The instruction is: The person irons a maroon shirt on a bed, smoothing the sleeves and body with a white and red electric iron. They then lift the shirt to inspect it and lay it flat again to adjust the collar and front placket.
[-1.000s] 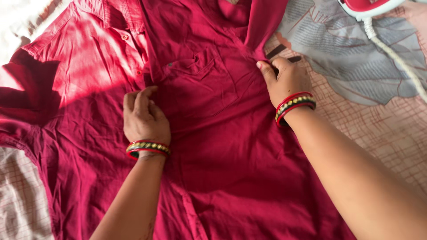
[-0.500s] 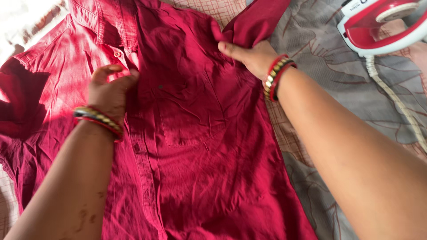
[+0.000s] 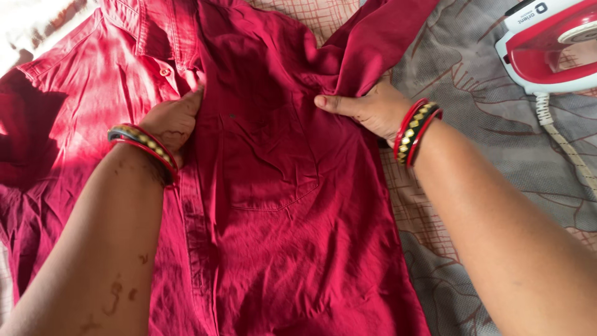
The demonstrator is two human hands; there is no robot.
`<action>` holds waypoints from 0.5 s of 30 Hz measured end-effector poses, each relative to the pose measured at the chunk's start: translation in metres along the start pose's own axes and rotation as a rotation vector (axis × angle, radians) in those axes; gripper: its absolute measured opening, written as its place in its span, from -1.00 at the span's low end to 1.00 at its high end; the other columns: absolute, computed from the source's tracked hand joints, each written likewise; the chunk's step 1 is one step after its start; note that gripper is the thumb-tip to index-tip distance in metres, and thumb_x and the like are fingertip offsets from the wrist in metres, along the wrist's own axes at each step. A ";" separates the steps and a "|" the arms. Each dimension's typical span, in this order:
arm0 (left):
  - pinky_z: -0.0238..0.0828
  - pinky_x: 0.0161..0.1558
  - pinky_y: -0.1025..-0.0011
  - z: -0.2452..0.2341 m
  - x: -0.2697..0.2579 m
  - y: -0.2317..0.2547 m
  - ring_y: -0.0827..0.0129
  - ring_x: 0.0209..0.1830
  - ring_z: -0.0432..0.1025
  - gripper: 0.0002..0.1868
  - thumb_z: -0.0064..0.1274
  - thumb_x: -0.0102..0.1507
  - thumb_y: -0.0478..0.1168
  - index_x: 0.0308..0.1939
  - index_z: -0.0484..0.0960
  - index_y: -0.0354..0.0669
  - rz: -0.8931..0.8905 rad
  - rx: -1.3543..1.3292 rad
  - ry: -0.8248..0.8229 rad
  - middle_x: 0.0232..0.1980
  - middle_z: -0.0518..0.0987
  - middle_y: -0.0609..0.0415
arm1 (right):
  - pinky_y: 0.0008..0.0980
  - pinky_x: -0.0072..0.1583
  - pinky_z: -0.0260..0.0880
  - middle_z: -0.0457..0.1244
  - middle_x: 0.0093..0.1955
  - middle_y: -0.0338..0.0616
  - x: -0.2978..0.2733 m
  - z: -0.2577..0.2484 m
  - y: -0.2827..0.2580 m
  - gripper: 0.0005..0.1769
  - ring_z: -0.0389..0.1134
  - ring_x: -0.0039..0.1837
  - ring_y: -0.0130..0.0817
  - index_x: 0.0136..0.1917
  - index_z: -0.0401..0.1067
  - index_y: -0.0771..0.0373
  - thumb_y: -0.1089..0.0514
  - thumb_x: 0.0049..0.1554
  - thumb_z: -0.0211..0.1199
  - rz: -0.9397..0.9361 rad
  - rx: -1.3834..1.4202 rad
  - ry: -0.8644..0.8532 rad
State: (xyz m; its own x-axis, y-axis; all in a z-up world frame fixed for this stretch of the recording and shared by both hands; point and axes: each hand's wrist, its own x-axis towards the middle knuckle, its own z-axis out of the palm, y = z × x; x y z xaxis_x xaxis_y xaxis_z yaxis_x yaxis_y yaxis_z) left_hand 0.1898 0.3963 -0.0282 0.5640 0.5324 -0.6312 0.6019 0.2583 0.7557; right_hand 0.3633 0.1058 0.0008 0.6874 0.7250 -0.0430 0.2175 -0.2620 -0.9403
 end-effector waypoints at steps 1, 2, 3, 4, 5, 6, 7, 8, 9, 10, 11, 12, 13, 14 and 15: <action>0.53 -0.06 0.29 0.005 0.002 -0.003 0.30 -0.15 0.58 -0.61 0.16 0.29 0.01 -0.01 0.66 -0.24 0.032 -0.186 -0.151 -0.13 0.71 0.09 | -0.30 0.31 0.28 0.26 0.26 -0.29 0.000 0.001 0.001 -0.07 0.28 0.31 -0.43 0.36 0.16 0.43 -0.16 0.02 0.55 -0.152 -0.011 0.034; 0.59 -0.05 0.28 0.006 0.006 -0.005 0.29 -0.16 0.59 -0.70 0.21 0.26 -0.15 -0.02 0.63 -0.25 0.065 -0.370 -0.304 -0.13 0.72 0.08 | -0.28 0.29 0.33 0.32 0.21 -0.24 -0.002 0.001 0.000 -0.16 0.33 0.26 -0.37 0.30 0.27 0.41 -0.18 0.03 0.54 -0.110 -0.011 0.055; 0.56 -0.06 0.28 0.002 0.010 -0.007 0.27 -0.15 0.59 -0.73 0.22 0.27 -0.14 -0.03 0.67 -0.22 0.209 -0.196 -0.039 -0.15 0.72 0.07 | -0.26 0.27 0.38 0.37 0.15 -0.19 -0.005 0.003 0.000 -0.23 0.38 0.21 -0.31 0.23 0.37 0.40 -0.19 0.03 0.54 -0.068 -0.010 0.077; 0.53 -0.07 0.28 -0.002 0.014 -0.011 0.25 -0.14 0.59 -0.75 0.23 0.28 -0.14 -0.05 0.70 -0.19 0.347 -0.020 0.229 -0.17 0.72 0.06 | -0.24 0.24 0.42 0.43 0.09 -0.14 -0.009 0.005 -0.001 -0.30 0.43 0.16 -0.24 0.17 0.47 0.39 -0.21 0.04 0.54 -0.027 -0.010 0.098; 0.50 -0.08 0.27 -0.004 0.017 -0.016 0.23 -0.13 0.58 -0.78 0.24 0.29 -0.13 -0.06 0.74 -0.15 0.477 0.158 0.499 -0.18 0.72 0.05 | -0.21 0.19 0.43 0.43 0.03 -0.05 -0.013 0.007 -0.002 -0.35 0.45 0.09 -0.17 0.13 0.51 0.36 -0.22 0.06 0.52 0.044 -0.192 0.222; 0.46 -0.10 0.18 -0.005 0.014 -0.028 0.13 -0.15 0.58 -0.82 0.18 0.33 -0.21 -0.03 0.68 -0.18 0.582 0.285 0.652 -0.17 0.71 0.00 | -0.17 0.13 0.44 0.44 -0.03 0.03 -0.017 0.011 -0.002 -0.40 0.47 0.02 -0.09 0.09 0.55 0.32 -0.23 0.08 0.51 0.117 -0.375 0.341; 0.42 -0.13 0.09 -0.004 0.006 -0.044 0.03 -0.16 0.57 -0.86 0.13 0.36 -0.29 -0.01 0.63 -0.21 0.686 0.414 0.803 -0.16 0.70 -0.04 | -0.14 0.08 0.44 0.44 -0.10 0.12 -0.021 0.016 -0.003 -0.45 0.49 -0.05 -0.02 0.05 0.58 0.29 -0.24 0.10 0.49 0.192 -0.557 0.459; 0.37 -0.16 0.00 -0.006 0.000 -0.053 -0.08 -0.17 0.56 -0.88 0.07 0.39 -0.36 0.01 0.58 -0.23 0.792 0.549 0.957 -0.15 0.69 -0.08 | -0.08 0.06 0.41 0.42 -0.12 0.16 -0.024 0.023 -0.004 -0.42 0.45 -0.06 0.06 0.13 0.52 0.30 -0.21 0.10 0.50 0.165 -0.607 0.488; 0.38 -0.18 0.01 -0.007 -0.002 -0.056 -0.08 -0.20 0.55 -0.85 0.12 0.38 -0.32 0.01 0.56 -0.23 0.775 0.520 0.952 -0.18 0.67 -0.10 | -0.02 0.04 0.39 0.41 -0.14 0.21 -0.027 0.030 -0.004 -0.37 0.42 -0.06 0.14 0.20 0.46 0.31 -0.19 0.10 0.50 0.138 -0.656 0.517; 0.39 -0.21 0.02 -0.004 -0.003 -0.059 -0.09 -0.23 0.55 -0.81 0.16 0.37 -0.27 0.02 0.55 -0.23 0.761 0.485 0.940 -0.21 0.65 -0.12 | 0.03 0.02 0.36 0.39 -0.16 0.25 -0.029 0.032 -0.003 -0.32 0.39 -0.07 0.23 0.27 0.39 0.31 -0.17 0.10 0.51 0.114 -0.711 0.550; 0.40 -0.24 0.03 -0.002 -0.003 -0.060 -0.09 -0.25 0.54 -0.76 0.21 0.36 -0.23 0.02 0.53 -0.22 0.747 0.451 0.927 -0.25 0.63 -0.14 | 0.00 0.05 0.37 0.39 -0.11 0.23 -0.028 0.033 -0.001 -0.33 0.40 -0.03 0.18 0.23 0.39 0.32 -0.17 0.10 0.52 0.144 -0.707 0.591; 0.42 -0.24 0.05 -0.002 -0.003 -0.061 -0.06 -0.26 0.55 -0.76 0.23 0.34 -0.21 0.01 0.56 -0.19 0.730 0.443 0.912 -0.25 0.64 -0.11 | -0.03 0.07 0.38 0.39 -0.05 0.20 -0.028 0.034 0.001 -0.34 0.40 0.01 0.14 0.18 0.40 0.33 -0.18 0.09 0.54 0.177 -0.704 0.628; 0.43 -0.23 0.06 -0.001 0.000 -0.059 -0.03 -0.27 0.56 -0.77 0.24 0.32 -0.19 0.00 0.59 -0.15 0.714 0.436 0.897 -0.25 0.65 -0.08 | -0.06 0.09 0.38 0.39 0.00 0.17 -0.027 0.037 0.004 -0.35 0.41 0.05 0.10 0.13 0.40 0.34 -0.19 0.09 0.55 0.209 -0.701 0.666; 0.45 -0.23 0.08 -0.003 0.002 -0.057 0.01 -0.27 0.57 -0.77 0.26 0.30 -0.17 -0.01 0.62 -0.11 0.703 0.430 0.888 -0.25 0.66 -0.05 | -0.09 0.16 0.40 0.34 0.12 0.18 -0.027 0.041 0.006 -0.36 0.40 0.12 0.07 0.24 0.33 0.35 -0.08 0.13 0.52 0.037 -0.556 0.769; 0.46 -0.22 0.10 -0.005 0.002 -0.058 0.03 -0.26 0.58 -0.79 0.24 0.30 -0.19 -0.02 0.62 -0.10 0.732 0.413 0.874 -0.24 0.67 -0.04 | -0.13 0.23 0.41 0.29 0.23 0.18 -0.028 0.044 0.006 -0.34 0.38 0.19 0.04 0.35 0.25 0.36 0.02 0.16 0.48 -0.137 -0.405 0.864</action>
State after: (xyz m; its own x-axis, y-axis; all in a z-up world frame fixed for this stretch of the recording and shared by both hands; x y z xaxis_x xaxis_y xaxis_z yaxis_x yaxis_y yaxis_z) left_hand 0.1531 0.3866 -0.0725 0.3702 0.8506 0.3734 0.5252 -0.5231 0.6712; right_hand 0.3146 0.1122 -0.0185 0.8760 0.0890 0.4740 0.4451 -0.5275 -0.7236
